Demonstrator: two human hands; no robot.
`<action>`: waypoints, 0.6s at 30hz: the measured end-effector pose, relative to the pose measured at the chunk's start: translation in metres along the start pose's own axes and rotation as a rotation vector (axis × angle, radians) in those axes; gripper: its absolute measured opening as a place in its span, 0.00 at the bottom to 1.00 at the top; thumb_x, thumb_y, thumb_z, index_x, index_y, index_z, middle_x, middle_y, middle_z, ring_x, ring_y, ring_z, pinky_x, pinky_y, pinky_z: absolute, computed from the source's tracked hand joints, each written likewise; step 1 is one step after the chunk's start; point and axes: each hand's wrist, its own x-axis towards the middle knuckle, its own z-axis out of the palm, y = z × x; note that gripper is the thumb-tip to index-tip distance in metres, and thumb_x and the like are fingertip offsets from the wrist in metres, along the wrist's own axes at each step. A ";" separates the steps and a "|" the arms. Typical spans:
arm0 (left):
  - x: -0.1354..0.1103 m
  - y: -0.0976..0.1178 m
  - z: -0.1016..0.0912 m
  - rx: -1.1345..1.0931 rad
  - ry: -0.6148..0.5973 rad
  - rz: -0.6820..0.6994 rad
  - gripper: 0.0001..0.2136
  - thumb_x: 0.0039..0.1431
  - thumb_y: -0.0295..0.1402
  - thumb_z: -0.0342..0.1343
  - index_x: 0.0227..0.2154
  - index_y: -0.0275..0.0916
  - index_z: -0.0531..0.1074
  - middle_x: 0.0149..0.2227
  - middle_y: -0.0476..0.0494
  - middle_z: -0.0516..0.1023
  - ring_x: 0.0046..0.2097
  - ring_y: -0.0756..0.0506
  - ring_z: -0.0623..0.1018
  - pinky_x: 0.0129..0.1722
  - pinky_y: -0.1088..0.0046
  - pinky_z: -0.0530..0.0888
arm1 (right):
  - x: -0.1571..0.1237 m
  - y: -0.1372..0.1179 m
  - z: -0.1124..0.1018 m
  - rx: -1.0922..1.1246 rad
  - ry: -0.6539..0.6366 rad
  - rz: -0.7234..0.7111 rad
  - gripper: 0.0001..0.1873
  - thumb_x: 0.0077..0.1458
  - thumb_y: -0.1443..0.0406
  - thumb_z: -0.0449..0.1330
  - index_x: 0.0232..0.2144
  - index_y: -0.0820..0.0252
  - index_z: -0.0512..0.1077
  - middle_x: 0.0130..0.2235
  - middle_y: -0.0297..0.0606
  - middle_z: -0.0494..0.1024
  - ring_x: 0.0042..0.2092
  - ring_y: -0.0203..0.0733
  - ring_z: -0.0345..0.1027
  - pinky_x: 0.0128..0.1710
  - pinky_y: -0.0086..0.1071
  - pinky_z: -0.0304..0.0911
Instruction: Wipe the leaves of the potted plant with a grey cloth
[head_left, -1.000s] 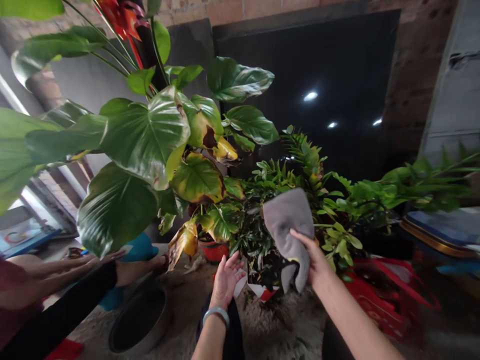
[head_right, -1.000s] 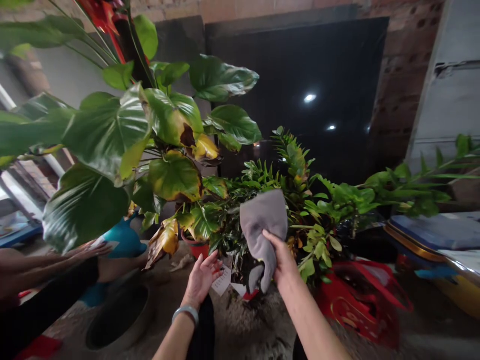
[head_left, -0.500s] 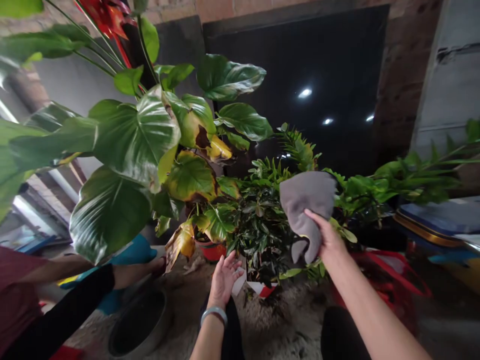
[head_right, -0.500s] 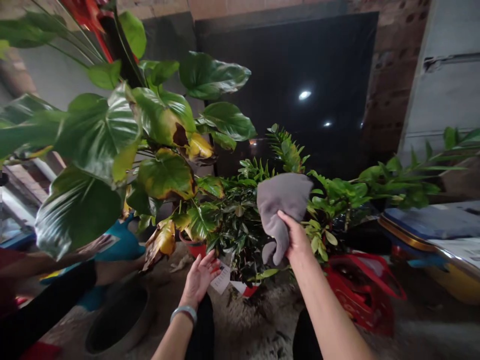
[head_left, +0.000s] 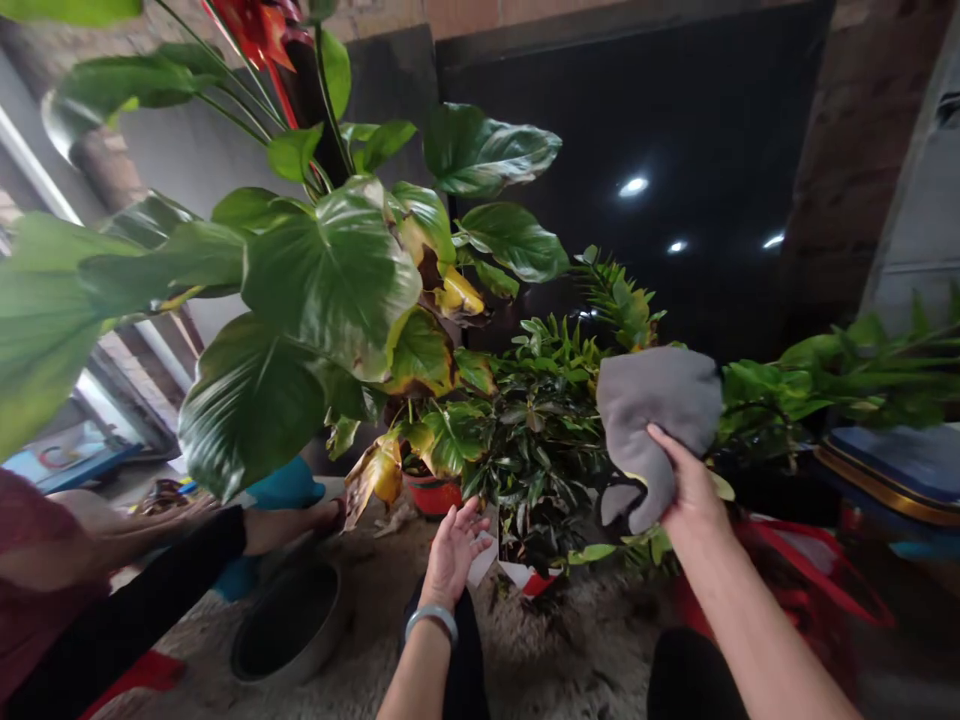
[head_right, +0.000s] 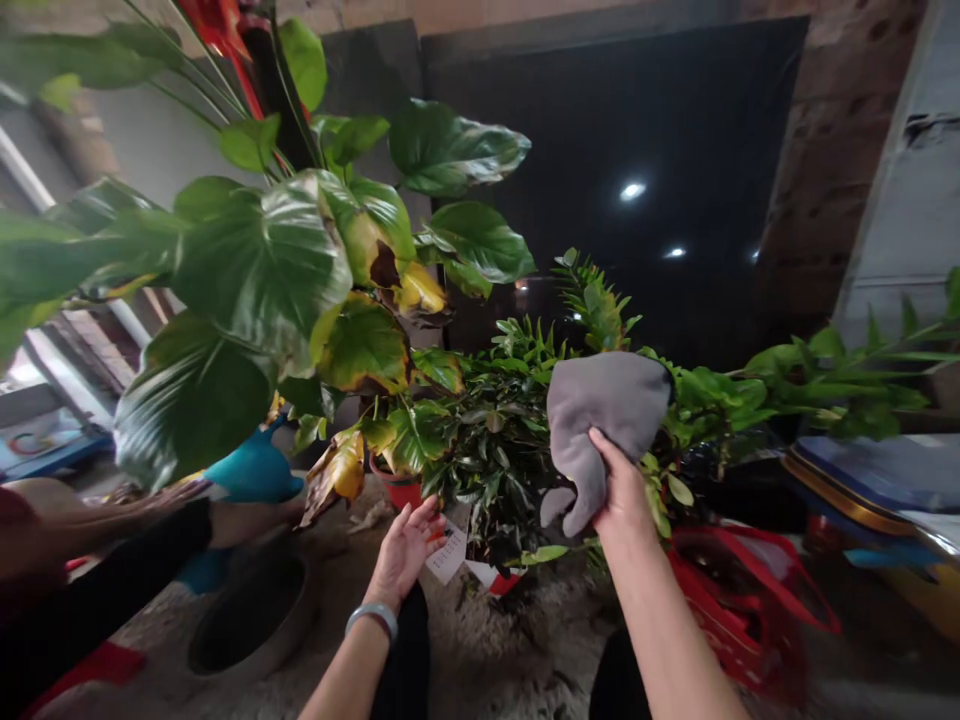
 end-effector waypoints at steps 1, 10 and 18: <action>0.000 -0.001 0.000 0.000 0.001 0.007 0.15 0.62 0.36 0.48 0.43 0.33 0.75 0.32 0.41 0.78 0.33 0.45 0.77 0.31 0.70 0.72 | 0.002 0.008 0.000 -0.026 -0.015 0.070 0.13 0.36 0.69 0.66 0.30 0.55 0.75 0.27 0.30 0.82 0.32 0.41 0.77 0.33 0.31 0.74; 0.006 -0.005 -0.005 0.026 0.123 0.126 0.11 0.58 0.32 0.52 0.41 0.36 0.74 0.41 0.40 0.74 0.34 0.46 0.76 0.29 0.70 0.73 | -0.078 0.055 -0.063 -0.356 -0.153 0.384 0.26 0.28 0.58 0.74 0.34 0.62 0.78 0.32 0.42 0.84 0.39 0.55 0.78 0.37 0.39 0.73; 0.040 -0.020 -0.019 0.301 0.380 0.279 0.26 0.51 0.28 0.60 0.55 0.41 0.66 0.54 0.37 0.72 0.53 0.39 0.74 0.46 0.68 0.73 | -0.046 0.038 0.003 -0.378 -0.182 0.041 0.25 0.22 0.59 0.73 0.30 0.62 0.78 0.31 0.41 0.84 0.39 0.55 0.76 0.38 0.39 0.70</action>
